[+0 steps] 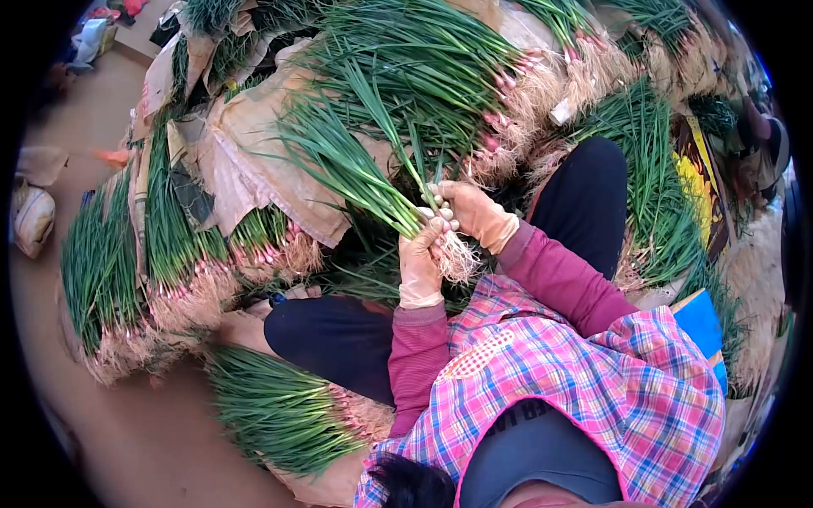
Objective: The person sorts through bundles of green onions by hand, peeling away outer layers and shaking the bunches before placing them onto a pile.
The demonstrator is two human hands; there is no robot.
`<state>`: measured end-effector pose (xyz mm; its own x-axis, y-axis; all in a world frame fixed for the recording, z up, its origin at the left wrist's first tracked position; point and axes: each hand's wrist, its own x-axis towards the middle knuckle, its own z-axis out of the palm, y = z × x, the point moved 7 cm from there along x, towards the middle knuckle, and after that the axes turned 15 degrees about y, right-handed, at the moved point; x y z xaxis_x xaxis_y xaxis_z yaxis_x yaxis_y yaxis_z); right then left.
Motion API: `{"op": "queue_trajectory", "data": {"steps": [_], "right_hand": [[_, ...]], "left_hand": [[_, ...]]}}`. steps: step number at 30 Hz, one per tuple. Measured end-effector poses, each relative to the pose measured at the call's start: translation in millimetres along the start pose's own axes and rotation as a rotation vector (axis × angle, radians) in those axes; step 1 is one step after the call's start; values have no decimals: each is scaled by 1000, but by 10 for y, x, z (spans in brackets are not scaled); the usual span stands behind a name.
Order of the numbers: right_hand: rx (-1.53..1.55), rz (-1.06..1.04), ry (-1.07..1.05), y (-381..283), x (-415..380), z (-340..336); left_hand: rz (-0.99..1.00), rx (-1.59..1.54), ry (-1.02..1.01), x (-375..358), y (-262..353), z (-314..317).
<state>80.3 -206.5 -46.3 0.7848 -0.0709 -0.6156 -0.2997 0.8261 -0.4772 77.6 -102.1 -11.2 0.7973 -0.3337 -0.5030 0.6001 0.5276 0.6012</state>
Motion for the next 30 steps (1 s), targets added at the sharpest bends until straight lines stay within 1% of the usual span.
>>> {"op": "queue_trajectory", "data": {"steps": [1,2,3,4,5,6,7,8,9,11,12,13,14,15,17,18,19,20,21,23,24,25,26,27,28,29,30], "right_hand": [[-85,-28,35,-77,-97,74],[-90,-94,185,-185,-166,137],[-87,-96,184,-192,-149,144],[-253,-178,148,-241,-140,180],[-420,-261,111,-287,-132,224],[-354,-261,170,-259,-42,213],[-356,-262,169,-242,-10,182],[-158,-100,180,-137,35,122],[40,63,190,-38,27,120],[204,102,148,95,258,48],[559,209,-19,55,382,96],[913,312,-192,-117,285,282],[990,137,-61,-345,189,133],[737,-144,89,-511,455,-152],[-144,-524,157,-656,263,-167],[-906,-621,31,-456,190,-86],[-1219,-634,-182,-32,195,-174],[-1523,-624,-403,464,169,-382],[-1414,-773,-637,635,-74,-508],[-1515,-522,-64,184,-137,-268],[-1417,-846,108,-134,-97,-267],[-1320,-1013,248,-513,-298,-84],[-1279,-1301,456,-886,-469,12],[-1296,-1351,720,-1225,-523,-25],[-1409,-1355,919,-1555,-581,-23],[-1712,-1182,1070,-1750,-477,-57],[-1784,-1086,925,-1810,-229,-208]], "left_hand": [[-3,5,-1,-3,0,-5],[-3,14,-7,-3,10,-7],[-2,20,-14,0,25,-8],[-2,110,40,25,14,-70],[-3,110,38,22,-1,-74],[-6,39,7,-22,23,8],[-8,-32,-23,-51,39,70],[-22,-123,-25,-49,37,84],[-21,-125,-23,-21,45,71],[-108,-197,-37,63,-23,-20],[-84,-223,-68,104,-54,-112],[-116,-347,-210,-24,20,44],[-133,-373,-255,-133,60,131],[-149,-397,-298,-208,86,175],[-180,-403,-346,-228,122,167],[-190,-389,-253,-180,117,122],[-203,-380,-155,-141,100,62],[-207,-415,-149,-76,70,-8],[-196,-437,-201,-83,103,26],[-145,-345,-177,-90,105,-5],[-17,-270,-177,-177,209,51],[93,-234,-210,-280,346,91],[131,-293,-291,-378,479,151],[163,-351,-374,-460,603,206],[164,-383,-385,-476,675,227],[89,-398,-311,-507,693,281],[111,-293,-247,-451,669,273]]}}
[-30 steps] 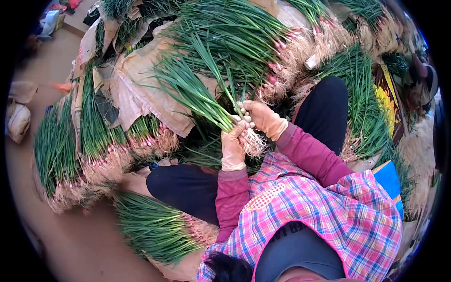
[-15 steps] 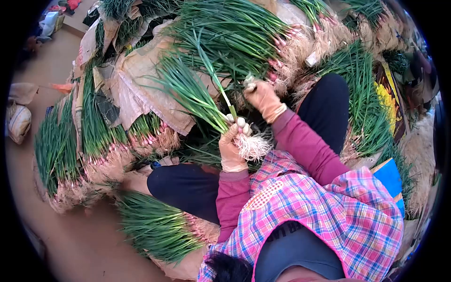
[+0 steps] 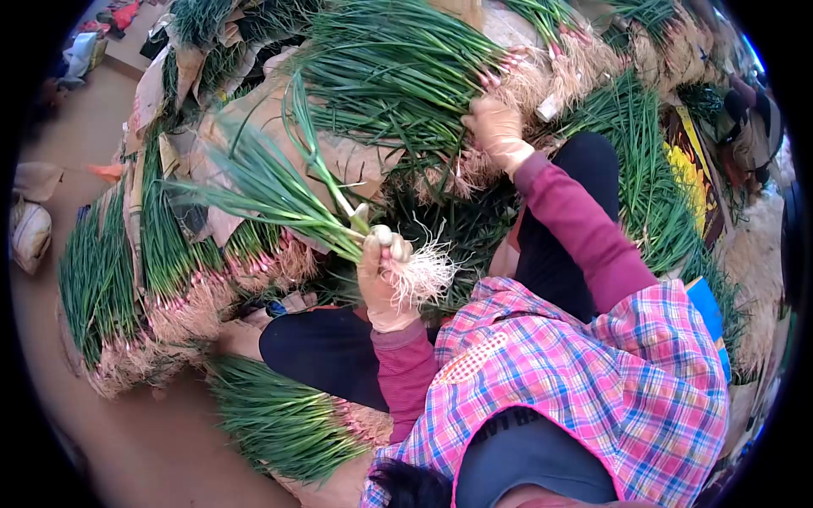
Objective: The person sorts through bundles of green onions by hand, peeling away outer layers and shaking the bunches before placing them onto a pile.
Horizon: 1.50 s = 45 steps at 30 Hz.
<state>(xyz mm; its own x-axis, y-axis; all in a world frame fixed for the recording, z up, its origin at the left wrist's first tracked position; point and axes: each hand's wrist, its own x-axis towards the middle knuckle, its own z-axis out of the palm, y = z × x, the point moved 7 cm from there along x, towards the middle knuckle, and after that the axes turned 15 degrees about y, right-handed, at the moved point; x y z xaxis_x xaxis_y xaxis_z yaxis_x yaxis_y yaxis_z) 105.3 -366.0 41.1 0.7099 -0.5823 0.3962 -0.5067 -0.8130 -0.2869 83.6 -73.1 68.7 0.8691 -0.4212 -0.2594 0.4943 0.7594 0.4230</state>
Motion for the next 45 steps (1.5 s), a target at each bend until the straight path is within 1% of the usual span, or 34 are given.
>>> {"op": "queue_trajectory", "data": {"steps": [1,2,3,4,5,6,7,8,9,11,12,14,15,17,18,19,22,23,25,26,27,29,30,31,33,35,36,37,39,40,41,42,43,45], "right_hand": [[-1,-5,8,66,-29,82],[10,-4,-25,96,-69,180],[25,-14,-49,62,-2,225],[283,159,-61,51,-65,178],[807,522,-323,24,-266,325],[1068,614,-503,-196,-496,237],[1149,493,-416,-289,-738,365],[1220,450,-524,-559,-1054,200],[1216,474,-608,-709,-1332,200],[1436,689,-678,-772,-1479,304],[1438,707,-675,-766,-1462,324],[1655,907,-765,-795,-1360,392],[1664,907,-747,-831,-1342,382],[1409,772,-555,-822,-1300,338],[1463,816,-552,-846,-1333,344],[1459,809,-560,-842,-1332,355],[1544,858,-345,-789,-1315,300],[1603,893,-370,-801,-1339,293],[1778,1168,-325,-710,-1360,440],[1848,1177,-300,-632,-1278,497],[1911,1061,-417,-641,-1169,511],[1651,1019,-600,-677,-1209,696],[1708,1016,-721,-837,-1232,580],[1741,947,-752,-941,-1232,540],[1724,908,-664,-992,-1214,551],[1717,1270,-699,-1109,-1355,378],[1751,1363,-781,-1083,-1445,565],[1883,1393,-879,-1115,-1476,675],[2262,1559,-751,-1070,-1369,959],[2196,1502,-554,-910,-1245,1004],[1937,1410,-385,-678,-1128,1038],[1728,1136,-455,-702,-1038,942],[1506,870,-505,-763,-973,819],[1505,609,-761,-1211,-1109,779]], "left_hand": [[17,112,58,49,-20,-65],[-35,188,148,130,-121,-256],[-36,230,234,142,-197,-323],[0,261,277,210,-281,-421],[30,296,336,224,-349,-572],[-20,272,284,254,-436,-578],[-76,209,331,255,-525,-568],[-159,257,320,325,-631,-815],[-243,307,300,401,-728,-1051],[-206,251,298,342,-746,-824],[-168,311,340,297,-715,-729],[-139,410,378,248,-689,-692],[-144,419,365,255,-693,-687],[-151,289,328,251,-692,-689],[-135,314,310,253,-655,-672],[-129,306,313,255,-645,-662],[-137,314,298,261,-651,-666],[-166,270,285,306,-700,-795],[-199,211,246,275,-689,-778],[-202,178,238,227,-675,-748],[-205,147,227,170,-637,-649],[-258,188,267,172,-635,-701],[-259,193,240,211,-653,-764],[-260,196,218,214,-659,-750],[-228,160,268,210,-660,-643],[-188,126,323,215,-596,-631],[-222,90,265,207,-606,-624],[-255,53,204,204,-621,-624],[-224,82,243,206,-607,-714],[-247,22,188,173,-586,-646],[-270,-35,133,131,-565,-575],[-304,-42,143,83,-545,-495],[-337,-102,70,85,-535,-459],[-309,-43,203,86,-519,-518]]}}
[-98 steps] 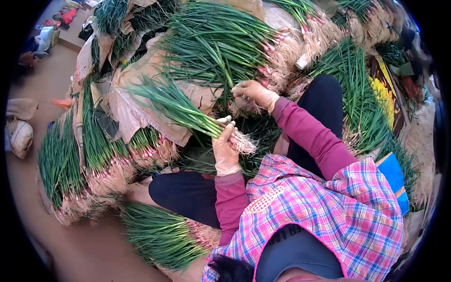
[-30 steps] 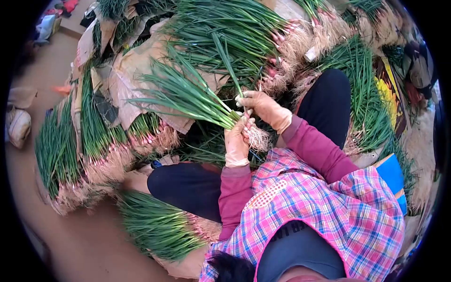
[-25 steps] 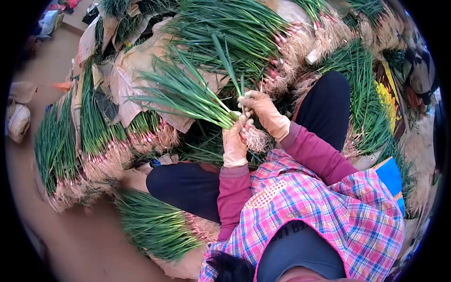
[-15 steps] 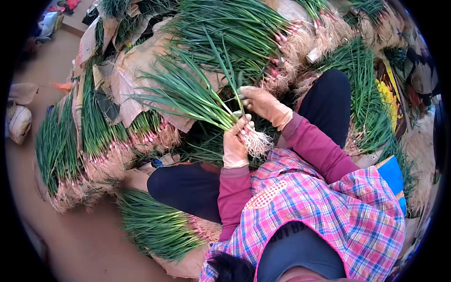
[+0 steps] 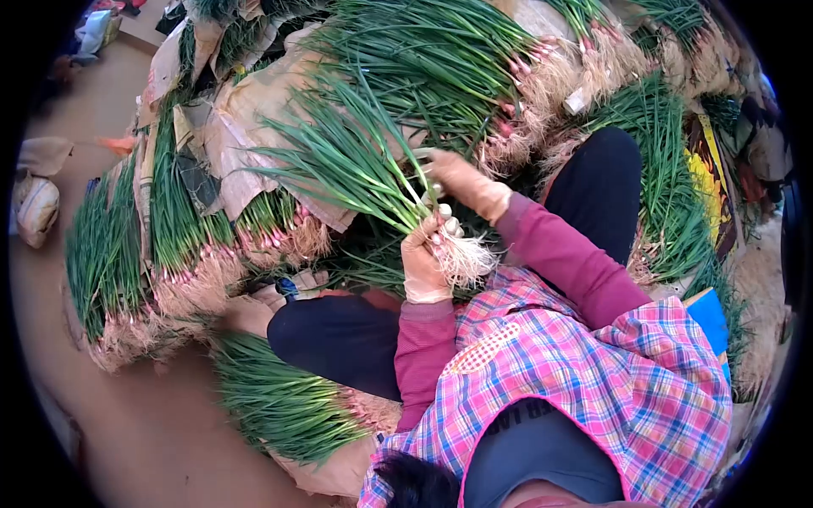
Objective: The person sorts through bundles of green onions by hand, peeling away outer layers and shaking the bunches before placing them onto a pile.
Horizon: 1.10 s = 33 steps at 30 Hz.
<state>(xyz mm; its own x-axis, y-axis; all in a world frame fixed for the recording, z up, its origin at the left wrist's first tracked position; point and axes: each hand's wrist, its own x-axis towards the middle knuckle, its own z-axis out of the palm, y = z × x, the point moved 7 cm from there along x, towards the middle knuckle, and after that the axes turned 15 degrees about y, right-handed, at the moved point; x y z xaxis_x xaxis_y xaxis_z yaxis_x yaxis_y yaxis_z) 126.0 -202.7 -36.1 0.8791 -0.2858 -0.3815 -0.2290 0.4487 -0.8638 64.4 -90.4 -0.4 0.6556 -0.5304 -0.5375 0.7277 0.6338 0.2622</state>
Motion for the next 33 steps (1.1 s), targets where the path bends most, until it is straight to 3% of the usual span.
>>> {"op": "queue_trajectory", "data": {"steps": [2,4,5,6,7,8,9,10,12,14,16,17,18,20,21,22,25,28,31,33], "right_hand": [[161,109,-136,185,57,292],[79,129,-309,476,231,394],[23,122,-238,593,308,401],[-146,-69,-233,421,171,415],[291,42,-111,-27,-482,412],[59,398,-177,548,-351,294],[487,599,-717,1048,-363,306],[526,395,-670,950,-706,281],[881,1190,131,1715,-731,-101],[192,540,-157,1894,-172,-534],[-56,155,19,303,-215,-410],[-66,-97,198,-104,-206,-437],[-76,-356,373,-473,-240,-454],[-393,-686,335,-1049,-363,-40],[-364,-728,296,-1067,-249,180],[-641,-744,302,-1118,-152,423],[-910,-615,278,-1028,386,1021],[-1105,-458,297,-782,987,1306],[-969,-440,198,-602,1497,1370],[-821,-285,177,-570,1623,1346]], "left_hand": [[-49,-62,-51,11,-27,67],[-118,-116,-104,-14,-36,85],[-45,-66,-44,-26,17,55],[-32,-64,-38,-59,47,60],[-22,-95,-88,-100,87,105],[-10,-127,-146,-119,130,161],[13,-134,-194,-112,161,180],[25,-111,-131,-72,161,138],[-24,-139,-190,-4,138,147],[-33,-105,-162,48,85,66],[18,71,68,127,29,-162],[-11,66,1,165,-10,-176],[1,142,66,153,-2,-183],[-44,120,75,300,-77,-335],[-4,143,147,271,-77,-302],[-2,142,145,296,-119,-319],[-47,134,285,451,-240,-656],[-31,160,367,354,-240,-605],[56,195,326,334,-184,-584],[71,167,300,338,-157,-557]]}}
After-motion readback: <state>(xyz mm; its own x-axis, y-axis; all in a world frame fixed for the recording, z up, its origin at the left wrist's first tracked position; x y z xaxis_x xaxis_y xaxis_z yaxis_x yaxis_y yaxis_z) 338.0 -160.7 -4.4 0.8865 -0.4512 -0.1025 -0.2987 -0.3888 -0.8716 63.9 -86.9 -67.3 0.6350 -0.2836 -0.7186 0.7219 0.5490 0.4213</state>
